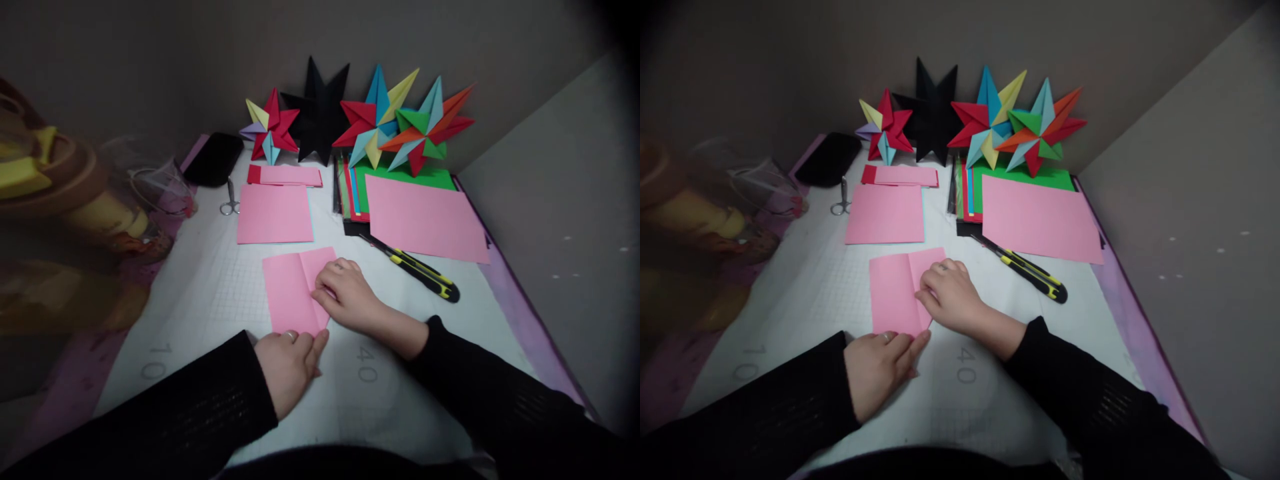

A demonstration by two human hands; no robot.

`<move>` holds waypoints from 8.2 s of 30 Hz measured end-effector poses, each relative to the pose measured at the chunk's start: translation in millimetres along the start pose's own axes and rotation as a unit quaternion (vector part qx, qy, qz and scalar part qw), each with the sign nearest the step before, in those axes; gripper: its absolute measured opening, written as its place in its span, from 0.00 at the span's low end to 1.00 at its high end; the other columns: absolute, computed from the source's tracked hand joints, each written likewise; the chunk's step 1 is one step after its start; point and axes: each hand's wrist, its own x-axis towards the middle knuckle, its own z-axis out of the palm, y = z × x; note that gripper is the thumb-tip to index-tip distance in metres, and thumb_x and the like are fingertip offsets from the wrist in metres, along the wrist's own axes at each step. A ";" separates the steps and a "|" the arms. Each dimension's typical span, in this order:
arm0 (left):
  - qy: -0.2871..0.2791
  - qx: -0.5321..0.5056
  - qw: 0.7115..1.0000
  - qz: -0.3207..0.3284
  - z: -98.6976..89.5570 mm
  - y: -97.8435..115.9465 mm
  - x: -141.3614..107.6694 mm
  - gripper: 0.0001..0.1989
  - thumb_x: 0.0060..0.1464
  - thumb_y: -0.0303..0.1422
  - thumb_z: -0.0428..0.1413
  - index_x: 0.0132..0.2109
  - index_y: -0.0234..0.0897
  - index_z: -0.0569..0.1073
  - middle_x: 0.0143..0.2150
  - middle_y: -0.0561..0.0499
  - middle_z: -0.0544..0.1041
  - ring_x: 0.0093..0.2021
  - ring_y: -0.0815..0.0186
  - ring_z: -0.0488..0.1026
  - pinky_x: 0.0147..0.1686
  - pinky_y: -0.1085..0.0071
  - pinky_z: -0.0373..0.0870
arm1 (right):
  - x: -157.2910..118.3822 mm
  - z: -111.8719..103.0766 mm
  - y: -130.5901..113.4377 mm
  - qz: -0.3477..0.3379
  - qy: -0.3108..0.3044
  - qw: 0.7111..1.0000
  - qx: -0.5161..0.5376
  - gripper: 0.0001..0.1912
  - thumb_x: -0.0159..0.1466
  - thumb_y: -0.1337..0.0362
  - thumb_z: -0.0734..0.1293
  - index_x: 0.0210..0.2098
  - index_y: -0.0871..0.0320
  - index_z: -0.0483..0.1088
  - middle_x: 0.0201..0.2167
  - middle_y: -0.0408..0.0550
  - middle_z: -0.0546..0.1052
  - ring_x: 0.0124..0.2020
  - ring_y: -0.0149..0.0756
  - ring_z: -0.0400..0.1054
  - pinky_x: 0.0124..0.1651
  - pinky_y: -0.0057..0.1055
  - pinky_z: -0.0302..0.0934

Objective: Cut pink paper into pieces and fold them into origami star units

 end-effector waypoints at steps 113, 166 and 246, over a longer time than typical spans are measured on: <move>0.166 0.041 0.983 0.065 -12.7 -14.2 -10.1 0.12 0.61 0.34 0.46 0.42 0.39 0.74 0.43 0.47 0.78 0.27 0.66 0.73 0.25 0.69 0.67 | -50.9 -17.7 11.5 -0.222 0.002 0.975 -0.018 0.18 0.61 0.69 0.62 0.51 0.58 0.66 0.50 0.54 0.71 0.55 0.45 0.59 0.51 0.47 0.59; 0.122 -0.023 0.983 -0.134 -23.6 -68.5 34.2 0.27 0.59 0.39 0.46 0.63 0.35 0.57 0.65 0.48 0.58 0.65 0.51 0.48 0.57 0.46 0.51 | -48.9 -11.9 8.7 -0.224 0.086 0.967 0.084 0.07 0.60 0.69 0.63 0.36 0.60 0.72 0.35 0.49 0.78 0.42 0.34 0.72 0.49 0.34 0.67; 0.171 -0.041 0.977 0.118 -13.0 -63.1 -4.4 0.19 0.60 0.42 0.46 0.53 0.36 0.66 0.32 0.48 0.76 0.30 0.63 0.72 0.28 0.68 0.68 | -50.8 -17.8 7.3 -0.233 -0.147 0.960 -0.051 0.30 0.62 0.50 0.61 0.60 0.55 0.58 0.59 0.55 0.63 0.62 0.47 0.51 0.61 0.55 0.41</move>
